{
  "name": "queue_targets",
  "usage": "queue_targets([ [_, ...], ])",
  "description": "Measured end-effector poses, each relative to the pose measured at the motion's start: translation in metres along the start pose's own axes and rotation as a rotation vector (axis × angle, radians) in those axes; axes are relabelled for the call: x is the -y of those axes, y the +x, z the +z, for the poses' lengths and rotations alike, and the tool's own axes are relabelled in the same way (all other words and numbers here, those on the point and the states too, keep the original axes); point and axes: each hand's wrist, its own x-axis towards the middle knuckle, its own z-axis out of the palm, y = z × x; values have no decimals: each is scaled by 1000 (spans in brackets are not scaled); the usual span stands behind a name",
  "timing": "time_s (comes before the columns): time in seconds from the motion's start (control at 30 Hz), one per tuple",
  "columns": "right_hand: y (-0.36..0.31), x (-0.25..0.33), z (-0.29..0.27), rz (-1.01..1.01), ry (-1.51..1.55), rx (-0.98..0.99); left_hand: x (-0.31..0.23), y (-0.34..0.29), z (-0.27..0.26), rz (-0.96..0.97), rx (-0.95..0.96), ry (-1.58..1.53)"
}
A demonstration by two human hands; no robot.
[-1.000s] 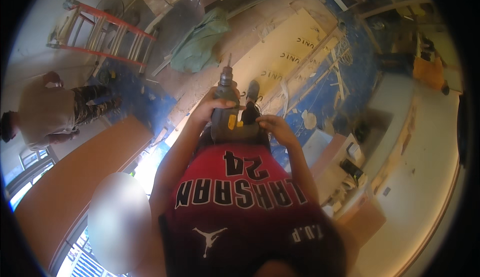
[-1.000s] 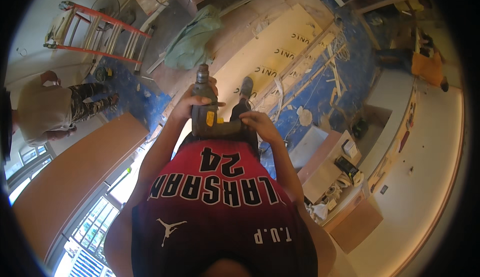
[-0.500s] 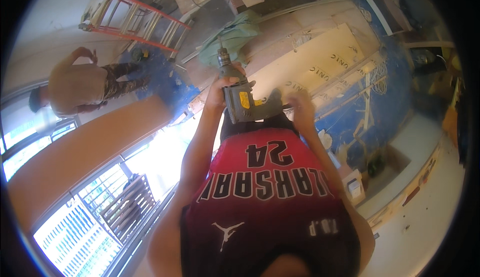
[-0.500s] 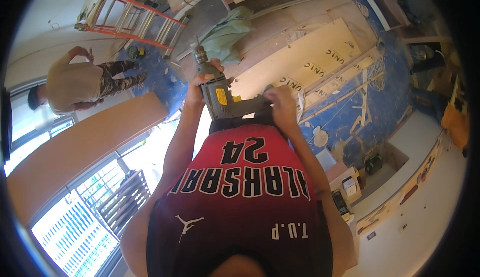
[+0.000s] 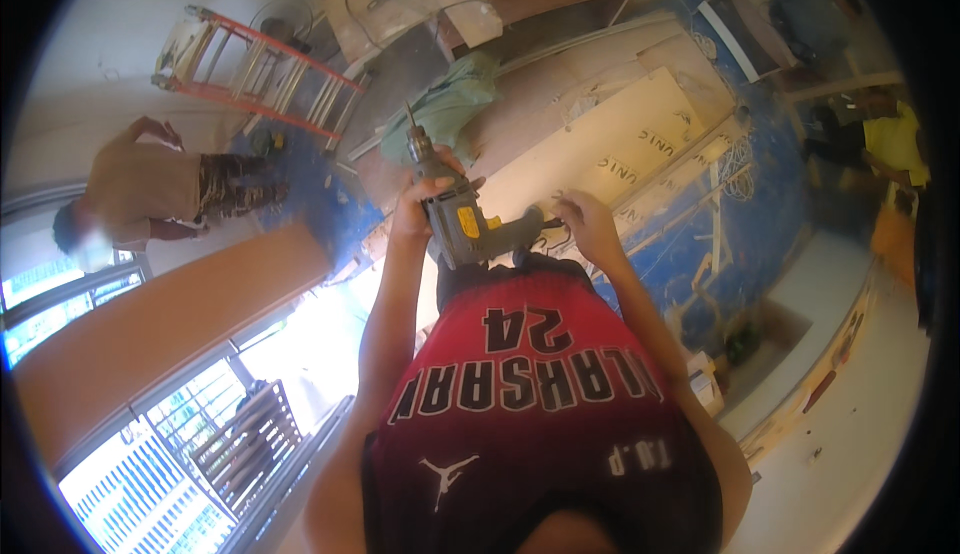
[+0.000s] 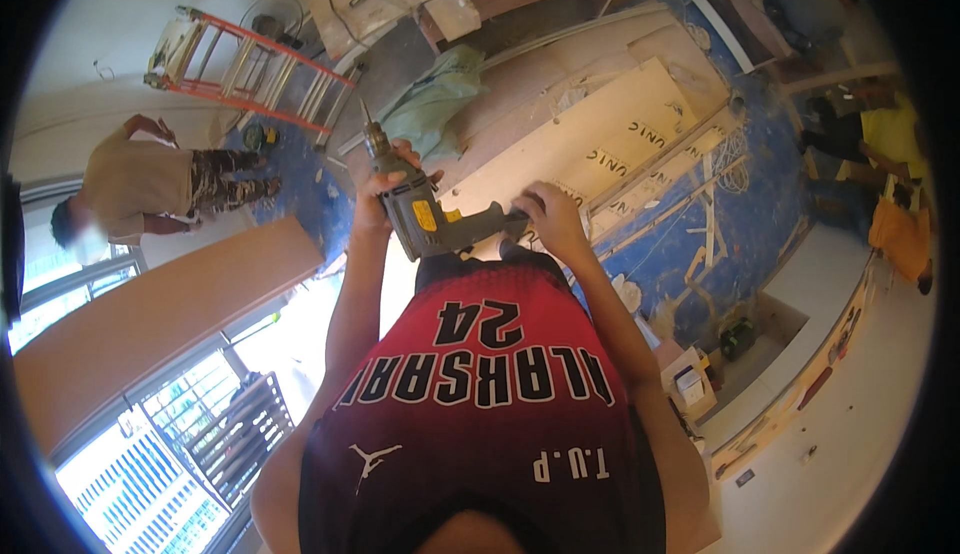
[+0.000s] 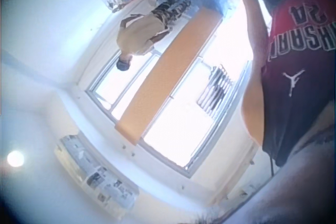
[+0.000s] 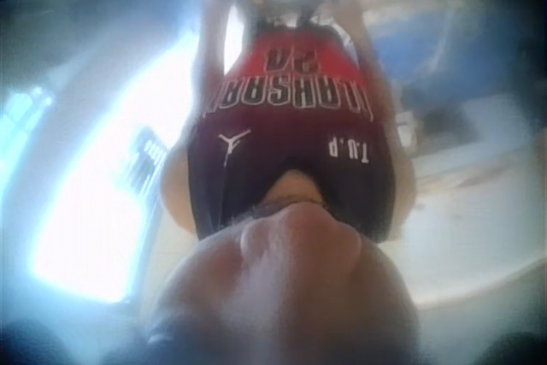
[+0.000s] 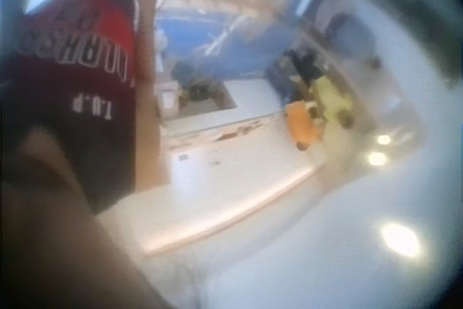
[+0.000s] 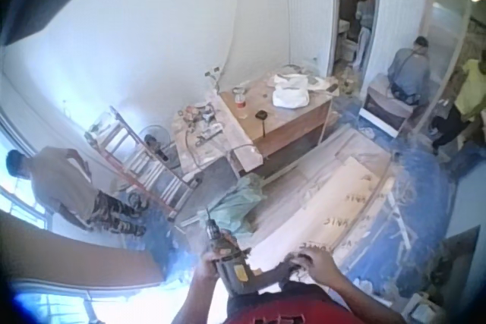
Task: The person measures and marks a large sheet of plywood on the floor using a tape measure and pencil. They then use a power drill to create holes at the marked locations.
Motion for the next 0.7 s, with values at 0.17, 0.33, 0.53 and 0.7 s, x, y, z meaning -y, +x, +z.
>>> queue_targets([
  [0.17,-22,8,-20,-13,-43,266,0,10,16,-63,80,81],
  [0.33,-31,2,-20,139,78,325,0,21,28,-202,261,187],
  [0.53,-34,-7,-7,62,248,-115,-2,30,32,-142,254,95],
  [0.7,6,-49,-59,146,1453,-394,2,24,19,-93,208,-152],
])
